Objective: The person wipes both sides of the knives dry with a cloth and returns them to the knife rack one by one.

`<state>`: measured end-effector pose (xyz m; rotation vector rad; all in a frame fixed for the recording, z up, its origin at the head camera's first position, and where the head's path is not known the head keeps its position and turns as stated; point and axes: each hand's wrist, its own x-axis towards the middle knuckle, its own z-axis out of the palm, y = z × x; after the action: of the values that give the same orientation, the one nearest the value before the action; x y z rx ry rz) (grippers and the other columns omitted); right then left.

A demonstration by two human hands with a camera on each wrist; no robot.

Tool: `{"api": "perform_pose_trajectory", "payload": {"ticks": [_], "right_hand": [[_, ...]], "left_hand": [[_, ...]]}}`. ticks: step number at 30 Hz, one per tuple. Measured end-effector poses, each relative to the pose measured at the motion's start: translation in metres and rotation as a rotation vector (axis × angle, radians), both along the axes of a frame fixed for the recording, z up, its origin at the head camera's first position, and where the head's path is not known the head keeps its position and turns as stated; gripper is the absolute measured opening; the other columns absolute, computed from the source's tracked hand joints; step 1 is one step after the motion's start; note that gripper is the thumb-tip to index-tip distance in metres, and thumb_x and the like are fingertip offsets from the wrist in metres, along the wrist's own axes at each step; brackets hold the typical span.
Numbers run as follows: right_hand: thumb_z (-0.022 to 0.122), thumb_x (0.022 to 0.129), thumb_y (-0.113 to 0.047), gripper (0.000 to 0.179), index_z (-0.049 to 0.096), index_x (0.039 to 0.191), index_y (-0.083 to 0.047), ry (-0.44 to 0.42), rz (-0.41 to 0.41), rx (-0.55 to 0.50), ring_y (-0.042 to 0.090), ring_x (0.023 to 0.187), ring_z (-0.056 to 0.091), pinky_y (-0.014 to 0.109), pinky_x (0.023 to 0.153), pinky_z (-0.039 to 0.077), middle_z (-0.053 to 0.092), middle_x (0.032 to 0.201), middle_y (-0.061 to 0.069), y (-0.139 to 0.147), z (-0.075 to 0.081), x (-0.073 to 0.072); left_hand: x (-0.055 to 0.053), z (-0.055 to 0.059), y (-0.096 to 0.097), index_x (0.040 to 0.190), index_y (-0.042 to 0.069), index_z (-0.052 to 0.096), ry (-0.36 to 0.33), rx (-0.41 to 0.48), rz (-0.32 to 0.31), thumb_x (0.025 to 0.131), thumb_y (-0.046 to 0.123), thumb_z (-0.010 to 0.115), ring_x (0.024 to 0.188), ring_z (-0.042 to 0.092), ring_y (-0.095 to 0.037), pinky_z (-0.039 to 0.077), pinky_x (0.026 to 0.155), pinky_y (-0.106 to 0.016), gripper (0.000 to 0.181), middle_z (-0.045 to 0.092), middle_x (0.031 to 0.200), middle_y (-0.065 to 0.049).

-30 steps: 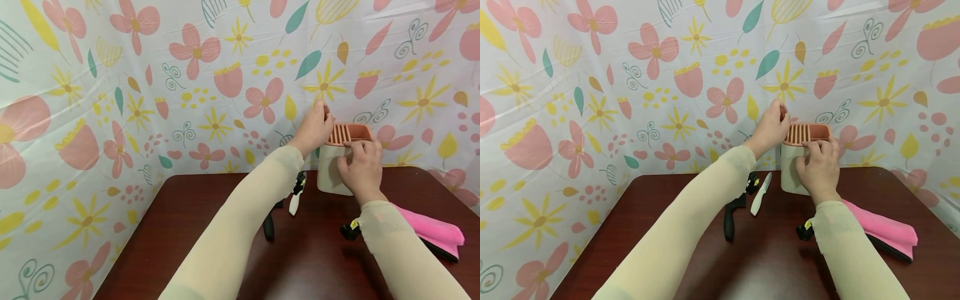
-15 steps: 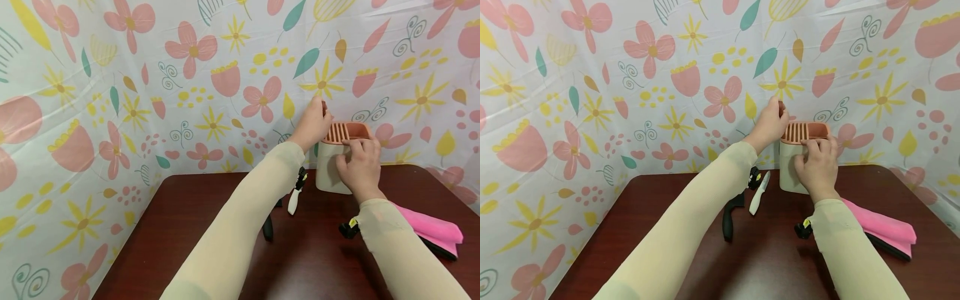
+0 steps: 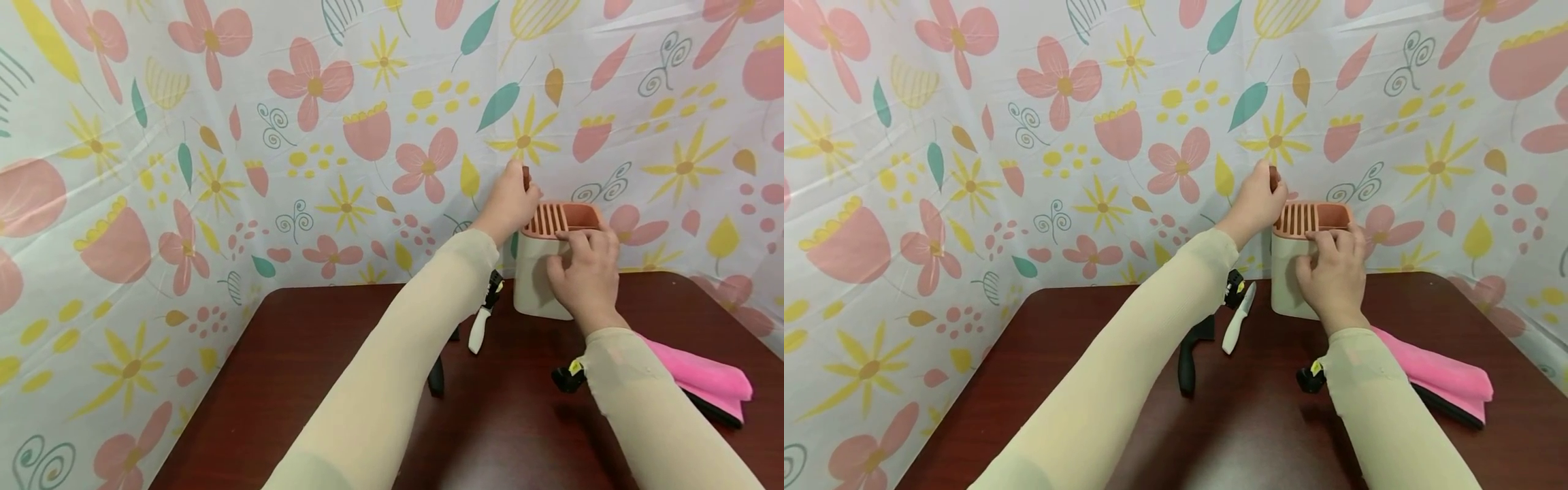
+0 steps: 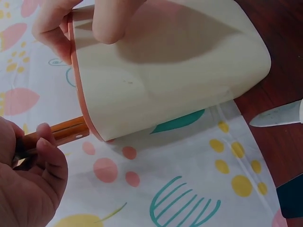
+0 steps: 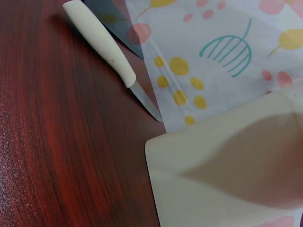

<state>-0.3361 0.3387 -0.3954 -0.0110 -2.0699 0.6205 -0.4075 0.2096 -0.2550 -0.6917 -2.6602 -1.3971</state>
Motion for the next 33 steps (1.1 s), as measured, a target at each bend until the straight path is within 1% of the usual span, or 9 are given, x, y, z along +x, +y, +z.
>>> {"api": "perform_pose_trajectory", "payload": {"ticks": [3, 7, 10, 16, 18, 21, 24, 29, 33], "right_hand": [[0.061, 0.086, -0.010, 0.031, 0.064, 0.116, 0.000, -0.008, -0.002, -0.002, 0.042, 0.147, 0.031, 0.068, 0.105, 0.039, 0.051, 0.122, 0.026, 0.000, 0.000, 0.001], [0.062, 0.086, -0.010, 0.031, 0.064, 0.116, -0.001, -0.018, -0.002, -0.004, 0.041, 0.148, 0.031, 0.069, 0.105, 0.039, 0.051, 0.122, 0.026, -0.001, 0.000, 0.002], [0.061, 0.086, -0.010, 0.031, 0.064, 0.116, 0.000, -0.014, 0.002, -0.001, 0.041, 0.148, 0.030, 0.068, 0.106, 0.039, 0.051, 0.122, 0.026, 0.000, 0.000, 0.002], [0.062, 0.086, -0.010, 0.032, 0.064, 0.117, -0.001, -0.014, 0.002, 0.001, 0.041, 0.149, 0.030, 0.069, 0.105, 0.039, 0.050, 0.123, 0.026, 0.000, 0.000, 0.002], [0.062, 0.086, -0.010, 0.032, 0.064, 0.117, -0.001, -0.016, 0.000, -0.001, 0.040, 0.149, 0.029, 0.069, 0.105, 0.039, 0.050, 0.124, 0.026, 0.000, 0.000, 0.002], [0.063, 0.086, -0.010, 0.033, 0.064, 0.117, -0.001, -0.018, 0.003, -0.003, 0.040, 0.149, 0.029, 0.069, 0.105, 0.039, 0.051, 0.124, 0.026, 0.000, 0.000, 0.002], [0.063, 0.086, -0.010, 0.033, 0.064, 0.117, -0.001, -0.018, 0.009, -0.001, 0.041, 0.148, 0.030, 0.068, 0.107, 0.038, 0.051, 0.124, 0.026, 0.000, -0.001, 0.001], [0.064, 0.086, -0.011, 0.033, 0.064, 0.118, -0.001, -0.014, 0.010, 0.004, 0.041, 0.148, 0.030, 0.067, 0.108, 0.039, 0.051, 0.125, 0.026, 0.001, 0.000, 0.001], [0.064, 0.086, -0.011, 0.034, 0.065, 0.118, -0.001, -0.008, 0.016, 0.010, 0.041, 0.148, 0.030, 0.065, 0.113, 0.037, 0.051, 0.125, 0.027, 0.003, 0.000, 0.002]], "left_hand": [[0.002, -0.001, -0.003, 0.108, 0.018, 0.039, 0.022, -0.017, 0.006, 0.108, 0.031, 0.051, 0.065, 0.051, -0.013, 0.044, 0.055, -0.027, 0.017, 0.053, 0.096, 0.003], [0.003, -0.003, -0.008, 0.124, 0.017, 0.045, 0.028, 0.004, 0.004, 0.103, 0.039, 0.060, 0.061, 0.051, -0.015, 0.046, 0.056, -0.026, 0.034, 0.048, 0.089, -0.001], [0.002, -0.003, -0.011, 0.132, 0.018, 0.045, 0.015, 0.030, 0.002, 0.101, 0.041, 0.065, 0.066, 0.056, -0.017, 0.049, 0.058, -0.027, 0.044, 0.053, 0.094, -0.002], [-0.001, -0.005, -0.017, 0.151, 0.027, 0.040, 0.005, -0.003, 0.030, 0.098, 0.044, 0.068, 0.094, 0.060, -0.008, 0.052, 0.072, -0.022, 0.062, 0.062, 0.117, 0.005], [-0.002, -0.007, -0.019, 0.146, 0.025, 0.044, 0.011, -0.005, 0.014, 0.098, 0.044, 0.068, 0.090, 0.063, -0.009, 0.053, 0.070, -0.023, 0.057, 0.064, 0.114, 0.003], [-0.003, -0.012, -0.022, 0.132, 0.019, 0.051, 0.031, -0.001, -0.011, 0.097, 0.044, 0.068, 0.081, 0.064, -0.012, 0.053, 0.064, -0.024, 0.046, 0.064, 0.103, 0.000], [-0.004, -0.017, -0.025, 0.134, 0.019, 0.051, 0.016, 0.023, -0.029, 0.096, 0.043, 0.071, 0.079, 0.064, -0.013, 0.053, 0.064, -0.024, 0.049, 0.064, 0.099, -0.001], [-0.006, -0.022, -0.032, 0.154, 0.025, 0.039, -0.020, 0.026, -0.062, 0.092, 0.040, 0.076, 0.099, 0.065, -0.012, 0.055, 0.077, -0.027, 0.074, 0.065, 0.118, -0.003], [-0.003, -0.021, -0.045, 0.157, 0.029, 0.037, -0.036, -0.043, -0.075, 0.095, 0.049, 0.070, 0.121, 0.063, -0.012, 0.056, 0.093, -0.030, 0.073, 0.063, 0.140, -0.002]]}}
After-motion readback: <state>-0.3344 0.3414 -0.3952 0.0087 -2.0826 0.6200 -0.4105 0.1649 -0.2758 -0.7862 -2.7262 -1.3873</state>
